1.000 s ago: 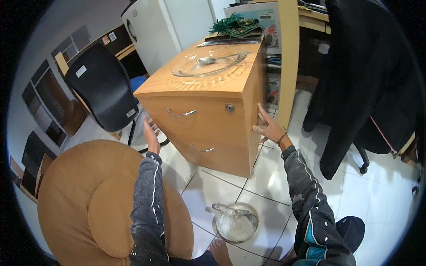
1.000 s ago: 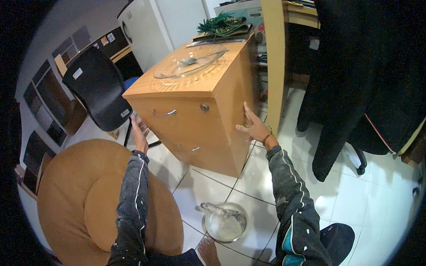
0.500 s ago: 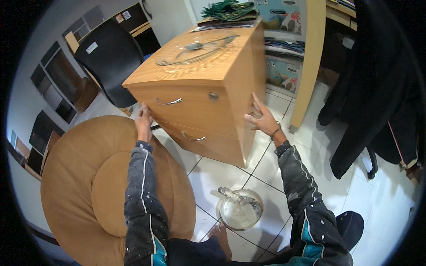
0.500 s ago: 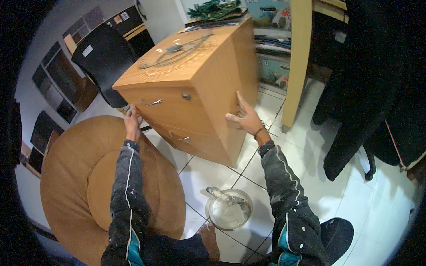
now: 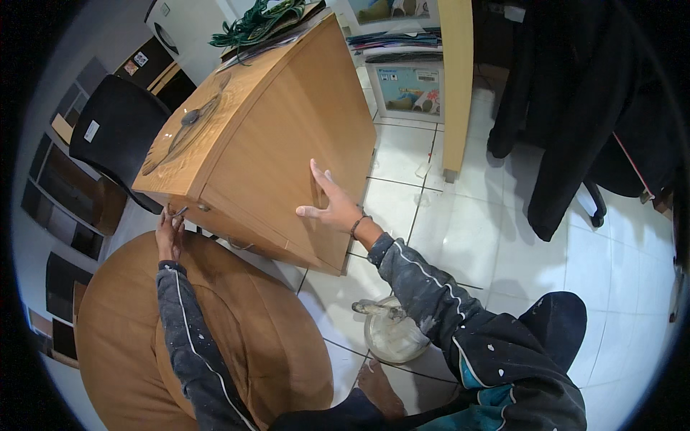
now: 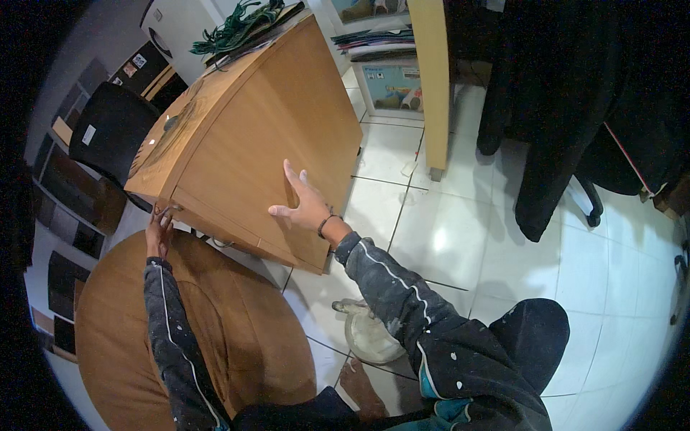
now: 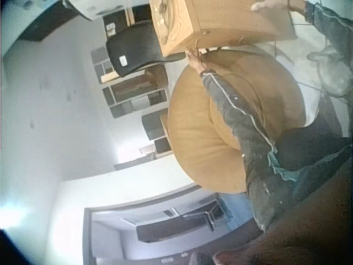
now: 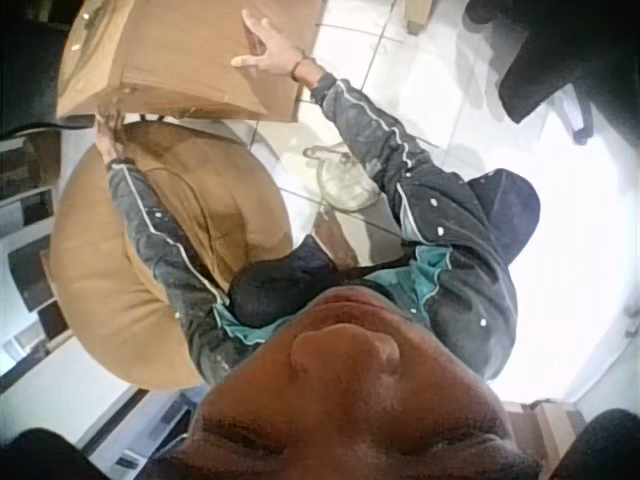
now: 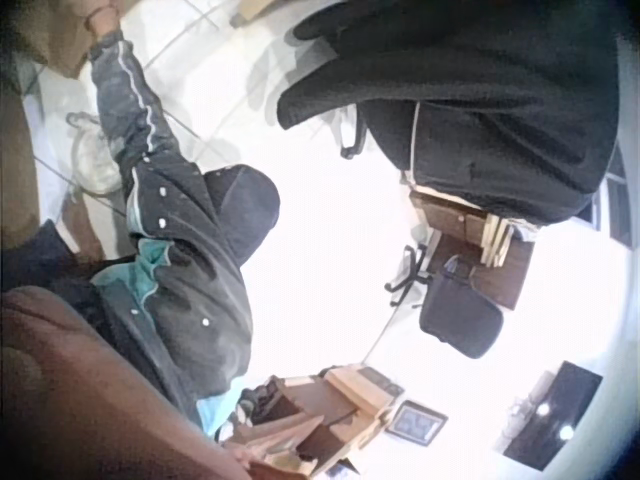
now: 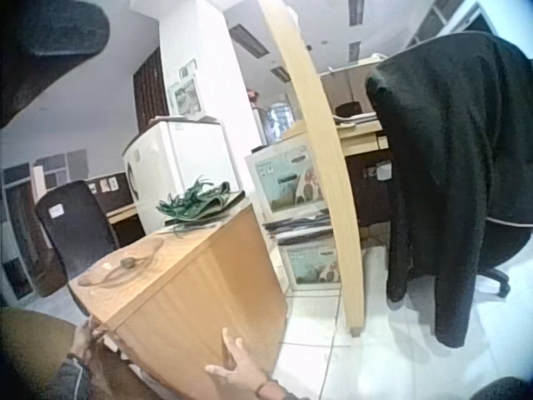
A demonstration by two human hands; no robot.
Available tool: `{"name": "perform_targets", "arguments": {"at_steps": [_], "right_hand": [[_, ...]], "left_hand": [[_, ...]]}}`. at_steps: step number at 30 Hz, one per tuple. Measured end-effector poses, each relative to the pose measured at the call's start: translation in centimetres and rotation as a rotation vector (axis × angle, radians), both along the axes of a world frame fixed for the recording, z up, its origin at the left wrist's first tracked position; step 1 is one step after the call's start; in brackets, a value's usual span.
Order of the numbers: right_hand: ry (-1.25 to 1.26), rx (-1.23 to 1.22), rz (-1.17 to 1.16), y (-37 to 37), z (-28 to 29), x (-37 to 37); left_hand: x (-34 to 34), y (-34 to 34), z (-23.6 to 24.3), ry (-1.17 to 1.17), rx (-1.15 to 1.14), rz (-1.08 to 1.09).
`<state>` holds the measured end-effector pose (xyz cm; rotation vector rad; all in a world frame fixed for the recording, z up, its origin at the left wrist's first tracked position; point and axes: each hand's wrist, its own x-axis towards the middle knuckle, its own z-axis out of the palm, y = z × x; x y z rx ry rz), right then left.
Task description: The person applies white filler to the gaps between floor tiles using a putty knife and wipes away excess with a cloth.
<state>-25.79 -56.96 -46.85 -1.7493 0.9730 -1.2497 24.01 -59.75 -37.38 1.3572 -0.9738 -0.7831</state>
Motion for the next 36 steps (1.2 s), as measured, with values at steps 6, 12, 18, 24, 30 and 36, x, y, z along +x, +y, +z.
{"name": "perform_targets", "arguments": {"at_steps": [6,12,18,24,30,36], "right_hand": [[0.012,0.085,0.031,0.7,0.2,3.1],[-0.061,0.07,0.058,1.5,0.5,3.8],[-0.051,0.094,0.068,1.2,0.7,3.5],[0.069,0.08,0.356,-1.8,-0.5,-0.4],[0.597,0.235,0.3,4.2,-6.3,-11.1],[1.299,0.274,0.548,15.3,-14.5,-10.0]], "left_hand": [[1.4,-0.2,1.8,0.001,0.11,0.072],[2.6,0.0,1.2,0.014,0.083,0.202],[3.4,-1.0,0.3,0.023,0.044,0.132],[5.5,2.8,3.0,0.266,-0.205,0.445],[-10.9,11.3,4.2,0.113,-0.394,0.368],[-28.6,13.5,10.5,-0.182,-0.666,0.296]]}}
